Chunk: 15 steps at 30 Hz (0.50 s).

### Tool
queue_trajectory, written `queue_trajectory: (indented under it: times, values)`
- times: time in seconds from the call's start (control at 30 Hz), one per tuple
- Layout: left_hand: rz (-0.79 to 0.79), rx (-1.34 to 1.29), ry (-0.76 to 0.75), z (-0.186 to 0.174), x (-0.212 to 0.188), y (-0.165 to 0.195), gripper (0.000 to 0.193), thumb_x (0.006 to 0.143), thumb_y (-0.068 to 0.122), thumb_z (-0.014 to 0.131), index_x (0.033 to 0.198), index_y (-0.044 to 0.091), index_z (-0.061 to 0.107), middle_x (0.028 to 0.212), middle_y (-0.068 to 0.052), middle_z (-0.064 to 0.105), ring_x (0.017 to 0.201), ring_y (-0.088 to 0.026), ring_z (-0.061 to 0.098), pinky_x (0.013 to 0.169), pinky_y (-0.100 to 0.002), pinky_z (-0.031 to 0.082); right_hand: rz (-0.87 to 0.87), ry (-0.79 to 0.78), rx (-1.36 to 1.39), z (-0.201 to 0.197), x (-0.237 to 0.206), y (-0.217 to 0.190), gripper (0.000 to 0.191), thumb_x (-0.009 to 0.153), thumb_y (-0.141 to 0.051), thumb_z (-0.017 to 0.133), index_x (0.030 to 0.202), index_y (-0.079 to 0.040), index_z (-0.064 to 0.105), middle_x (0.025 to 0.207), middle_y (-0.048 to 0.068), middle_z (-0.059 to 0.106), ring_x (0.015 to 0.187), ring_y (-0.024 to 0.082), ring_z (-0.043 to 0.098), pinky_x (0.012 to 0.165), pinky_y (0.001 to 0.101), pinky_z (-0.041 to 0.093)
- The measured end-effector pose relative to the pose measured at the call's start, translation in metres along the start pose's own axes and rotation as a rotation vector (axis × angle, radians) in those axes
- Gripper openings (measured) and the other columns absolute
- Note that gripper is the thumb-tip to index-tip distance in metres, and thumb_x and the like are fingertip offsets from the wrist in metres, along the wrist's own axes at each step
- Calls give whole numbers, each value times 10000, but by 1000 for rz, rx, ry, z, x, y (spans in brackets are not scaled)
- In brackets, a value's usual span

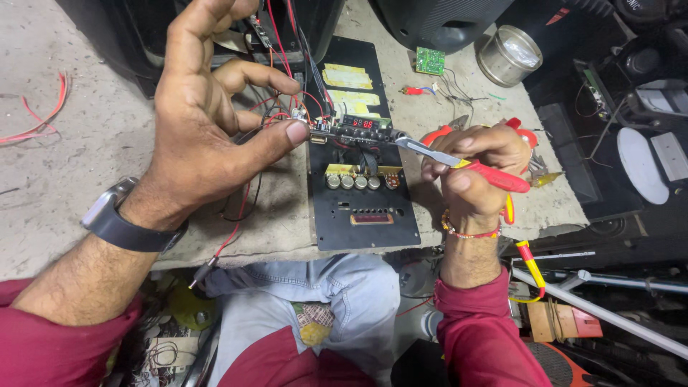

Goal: The person holds a circuit board with a digital display and uses a screwdriver to adjust a potentiometer, changing the displayed numbers. They then switch to a yellow-handled screwdriver to continue adjusting components on the board.

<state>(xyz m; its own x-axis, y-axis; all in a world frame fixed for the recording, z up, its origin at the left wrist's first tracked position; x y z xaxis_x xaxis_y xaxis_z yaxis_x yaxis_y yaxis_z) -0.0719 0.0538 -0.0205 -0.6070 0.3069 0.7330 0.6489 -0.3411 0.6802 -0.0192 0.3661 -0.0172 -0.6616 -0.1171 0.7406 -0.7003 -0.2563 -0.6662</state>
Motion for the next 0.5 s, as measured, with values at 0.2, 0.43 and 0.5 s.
queue_trajectory:
  times: [0.2,0.43,0.5]
  values:
    - [-31,10,26,1,3,-1,910,991,-106,781,1600,47,122,1637,-169,262,1191,-200,604,891,-274,699,14,-153,-112,0,9,3,324,786,-25,908,1048,-18,717,926,133,665,807,235,696,736,342,600]
    - [-35,6,49,3,7,0,900,1002,-68,776,1600,48,113,1661,-195,254,1179,-190,639,812,-211,673,14,-105,-177,2,12,9,288,793,-57,889,1033,-29,732,884,113,691,859,252,683,771,337,554]
    - [-70,-21,65,4,8,-2,928,978,-55,776,1622,51,116,1681,-204,258,1160,-183,644,789,-195,670,-44,-127,-243,5,15,8,276,799,-75,876,1030,-28,732,899,107,699,928,262,671,836,358,554]
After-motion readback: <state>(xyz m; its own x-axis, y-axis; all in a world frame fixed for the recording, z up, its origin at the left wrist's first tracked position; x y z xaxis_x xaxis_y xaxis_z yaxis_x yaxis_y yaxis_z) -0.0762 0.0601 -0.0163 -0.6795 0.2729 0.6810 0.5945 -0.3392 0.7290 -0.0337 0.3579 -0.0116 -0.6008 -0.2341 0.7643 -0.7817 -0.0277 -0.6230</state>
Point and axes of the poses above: each hand's wrist, its own x-axis towards the middle knuckle, its own z-axis out of the palm, y = z × x, the point moved 5 cm from there along x, towards the middle knuckle
